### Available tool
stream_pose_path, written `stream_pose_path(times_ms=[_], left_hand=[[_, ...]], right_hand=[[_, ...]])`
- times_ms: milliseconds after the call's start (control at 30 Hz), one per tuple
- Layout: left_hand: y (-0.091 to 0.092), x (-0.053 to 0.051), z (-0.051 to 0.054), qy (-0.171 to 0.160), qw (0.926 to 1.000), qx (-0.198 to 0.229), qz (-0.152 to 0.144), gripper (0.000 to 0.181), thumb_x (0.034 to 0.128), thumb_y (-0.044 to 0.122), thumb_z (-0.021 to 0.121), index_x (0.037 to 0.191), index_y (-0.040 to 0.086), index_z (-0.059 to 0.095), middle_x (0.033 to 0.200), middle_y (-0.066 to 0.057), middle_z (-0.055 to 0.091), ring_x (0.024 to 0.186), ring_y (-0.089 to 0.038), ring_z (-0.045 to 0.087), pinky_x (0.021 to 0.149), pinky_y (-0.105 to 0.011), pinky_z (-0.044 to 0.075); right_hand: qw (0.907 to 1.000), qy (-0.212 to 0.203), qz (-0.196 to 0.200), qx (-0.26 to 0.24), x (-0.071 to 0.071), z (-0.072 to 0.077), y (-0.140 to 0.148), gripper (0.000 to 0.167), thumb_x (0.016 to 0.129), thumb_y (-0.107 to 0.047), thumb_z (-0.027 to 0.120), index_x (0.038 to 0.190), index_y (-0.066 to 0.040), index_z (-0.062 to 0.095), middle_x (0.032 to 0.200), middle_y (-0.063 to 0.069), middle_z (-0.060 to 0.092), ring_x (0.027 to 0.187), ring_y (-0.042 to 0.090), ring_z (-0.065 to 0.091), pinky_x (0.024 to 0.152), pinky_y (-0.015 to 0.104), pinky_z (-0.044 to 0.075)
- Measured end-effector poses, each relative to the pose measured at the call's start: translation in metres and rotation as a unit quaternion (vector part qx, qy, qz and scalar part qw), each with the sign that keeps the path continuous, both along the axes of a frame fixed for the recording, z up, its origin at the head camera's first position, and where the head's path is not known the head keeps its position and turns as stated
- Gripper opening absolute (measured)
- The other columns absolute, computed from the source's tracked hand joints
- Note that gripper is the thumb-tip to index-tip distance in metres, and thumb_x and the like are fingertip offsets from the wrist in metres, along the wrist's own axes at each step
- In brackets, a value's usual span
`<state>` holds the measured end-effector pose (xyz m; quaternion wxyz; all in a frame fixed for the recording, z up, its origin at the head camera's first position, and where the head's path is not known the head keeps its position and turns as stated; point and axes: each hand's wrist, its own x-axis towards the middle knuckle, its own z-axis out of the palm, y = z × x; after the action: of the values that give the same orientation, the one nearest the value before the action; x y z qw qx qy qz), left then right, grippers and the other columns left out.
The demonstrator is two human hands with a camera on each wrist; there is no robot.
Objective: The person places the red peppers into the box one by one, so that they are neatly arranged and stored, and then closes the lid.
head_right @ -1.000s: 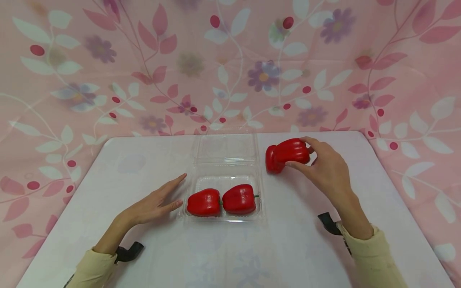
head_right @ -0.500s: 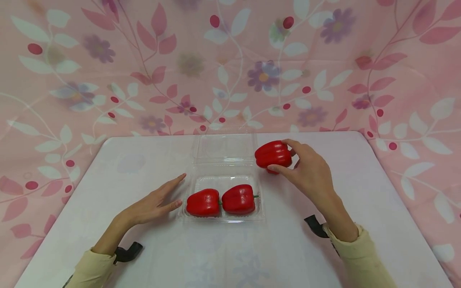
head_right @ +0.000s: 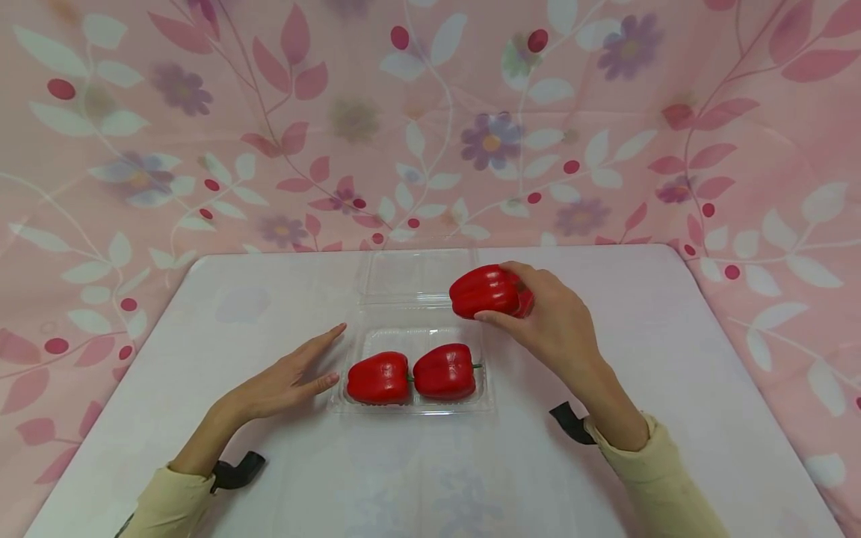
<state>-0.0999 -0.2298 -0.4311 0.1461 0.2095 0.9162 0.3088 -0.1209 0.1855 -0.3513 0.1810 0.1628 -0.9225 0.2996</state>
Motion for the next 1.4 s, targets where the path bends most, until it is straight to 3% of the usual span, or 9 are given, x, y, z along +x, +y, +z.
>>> stream_pose_path(times_ms=[200, 567, 1000, 1233, 1400], left_hand=[[0.000, 0.000, -0.001, 0.002, 1.0000, 0.000, 0.001, 0.083, 0.0916, 0.060, 0.057, 0.159, 0.036, 0.015, 0.161, 0.002, 0.022, 0.146, -0.027, 0.024, 0.108, -0.064, 0.030], [0.000, 0.000, -0.002, 0.001, 1.0000, -0.001, 0.000, 0.082, 0.0920, 0.059, 0.056, 0.158, 0.037, 0.014, 0.161, 0.002, 0.021, 0.146, -0.027, 0.023, 0.108, -0.064, 0.029], [-0.001, -0.002, -0.002, 0.001, 1.0000, -0.002, -0.001, 0.082, 0.0921, 0.059, 0.056, 0.158, 0.038, 0.014, 0.161, 0.002, 0.021, 0.146, -0.026, 0.023, 0.109, -0.063, 0.028], [-0.001, -0.002, -0.002, 0.001, 1.0000, -0.004, -0.005, 0.082, 0.0925, 0.058, 0.056, 0.159, 0.036, 0.014, 0.161, 0.001, 0.022, 0.146, -0.027, 0.023, 0.109, -0.063, 0.028], [-0.001, -0.002, -0.002, 0.001, 1.0000, -0.004, -0.004, 0.082, 0.0924, 0.059, 0.056, 0.159, 0.035, 0.014, 0.161, 0.002, 0.022, 0.146, -0.026, 0.023, 0.108, -0.063, 0.029]], right_hand=[[0.9998, -0.001, 0.016, -0.006, 0.002, 0.001, -0.010, 0.069, 0.073, -0.036, 0.088, 0.132, -0.013, 0.060, 0.096, 0.004, 0.065, 0.064, 0.015, 0.052, 0.052, 0.030, 0.047], [0.9993, -0.009, 0.034, -0.009, 0.002, 0.002, -0.029, 0.072, 0.072, -0.036, 0.089, 0.132, -0.012, 0.059, 0.101, 0.005, 0.066, 0.071, 0.019, 0.055, 0.057, 0.032, 0.050], [0.9990, -0.013, 0.041, 0.007, 0.001, 0.001, -0.049, 0.073, 0.071, -0.039, 0.090, 0.132, -0.014, 0.060, 0.079, 0.001, 0.056, 0.067, 0.015, 0.048, 0.053, 0.030, 0.045], [0.9982, -0.045, 0.039, 0.003, 0.005, 0.003, -0.061, 0.076, 0.071, -0.043, 0.089, 0.135, -0.016, 0.058, 0.100, 0.002, 0.066, 0.064, 0.014, 0.052, 0.054, 0.028, 0.049], [0.9969, -0.066, 0.043, 0.006, 0.006, 0.001, -0.071, 0.076, 0.072, -0.042, 0.088, 0.136, -0.015, 0.057, 0.106, 0.003, 0.066, 0.065, 0.015, 0.053, 0.053, 0.027, 0.049]])
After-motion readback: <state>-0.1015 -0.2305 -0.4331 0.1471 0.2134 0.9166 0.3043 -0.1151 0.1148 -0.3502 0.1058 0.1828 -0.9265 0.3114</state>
